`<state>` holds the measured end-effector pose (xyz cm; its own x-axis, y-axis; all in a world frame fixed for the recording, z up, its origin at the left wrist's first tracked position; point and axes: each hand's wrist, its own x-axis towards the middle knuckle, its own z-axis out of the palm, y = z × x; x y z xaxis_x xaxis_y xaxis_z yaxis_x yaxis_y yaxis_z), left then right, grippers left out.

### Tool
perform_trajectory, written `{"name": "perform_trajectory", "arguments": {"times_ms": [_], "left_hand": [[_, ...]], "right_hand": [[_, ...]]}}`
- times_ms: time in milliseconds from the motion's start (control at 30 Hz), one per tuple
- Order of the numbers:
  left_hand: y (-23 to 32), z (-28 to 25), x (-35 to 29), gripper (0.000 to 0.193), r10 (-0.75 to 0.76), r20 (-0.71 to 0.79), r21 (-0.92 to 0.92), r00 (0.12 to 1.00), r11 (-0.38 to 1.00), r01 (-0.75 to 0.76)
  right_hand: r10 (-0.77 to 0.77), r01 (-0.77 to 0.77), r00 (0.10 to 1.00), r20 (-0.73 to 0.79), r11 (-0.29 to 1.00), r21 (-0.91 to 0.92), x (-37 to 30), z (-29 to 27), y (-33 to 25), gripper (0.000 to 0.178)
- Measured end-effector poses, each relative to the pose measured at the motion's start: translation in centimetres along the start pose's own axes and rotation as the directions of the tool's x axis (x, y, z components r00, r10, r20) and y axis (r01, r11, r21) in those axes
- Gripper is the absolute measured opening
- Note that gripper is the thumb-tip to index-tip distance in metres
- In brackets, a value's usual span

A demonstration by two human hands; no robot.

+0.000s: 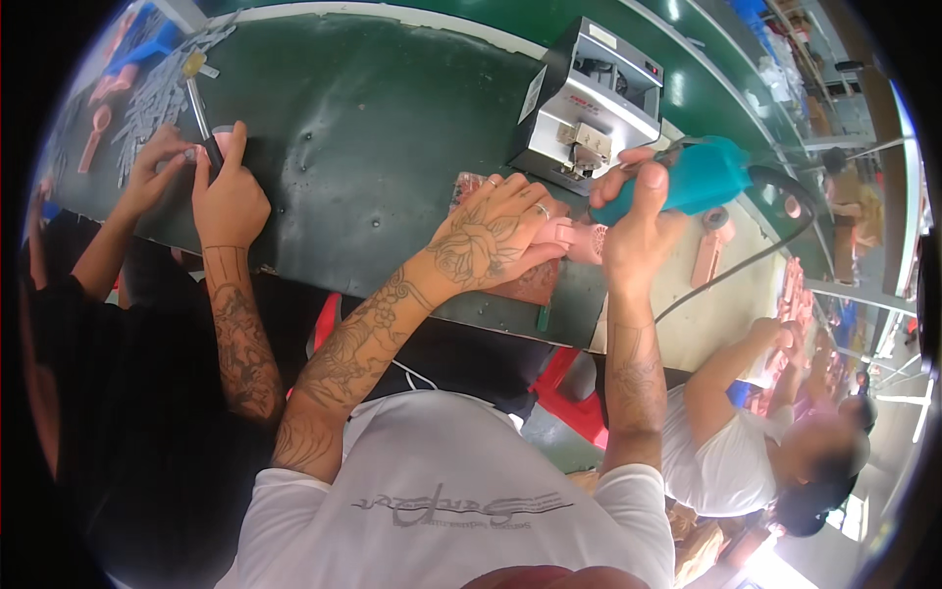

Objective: Assemble small pink plastic handheld fans using an electric screwdriver on an assembly line.

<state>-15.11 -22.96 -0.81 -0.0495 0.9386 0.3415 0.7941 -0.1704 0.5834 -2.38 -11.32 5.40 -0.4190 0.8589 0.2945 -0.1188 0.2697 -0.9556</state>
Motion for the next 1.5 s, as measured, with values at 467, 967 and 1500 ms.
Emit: {"name": "perform_trajectory", "arguments": {"times_ms": [467,967,1500], "left_hand": [[-0.2,0.1,-0.4,0.05,0.053,-0.032,-0.026,0.998,0.998,-0.054],[0.0,-1.0,-0.3,0.055,0.044,-0.048,0.022,0.998,0.999,-0.043],[0.4,-0.2,0.0,0.028,0.071,-0.006,0.129,0.997,0.989,-0.07]], "right_hand": [[-0.096,0.096,0.995,-0.025,0.995,-0.004,3.8,2.4,0.8,0.045],[-0.053,0.051,0.999,0.01,0.988,0.149,-3.1,-0.7,-1.0,0.058],[-0.117,0.111,0.992,0.045,0.988,0.111,-4.8,-1.0,0.9,0.052]]}}
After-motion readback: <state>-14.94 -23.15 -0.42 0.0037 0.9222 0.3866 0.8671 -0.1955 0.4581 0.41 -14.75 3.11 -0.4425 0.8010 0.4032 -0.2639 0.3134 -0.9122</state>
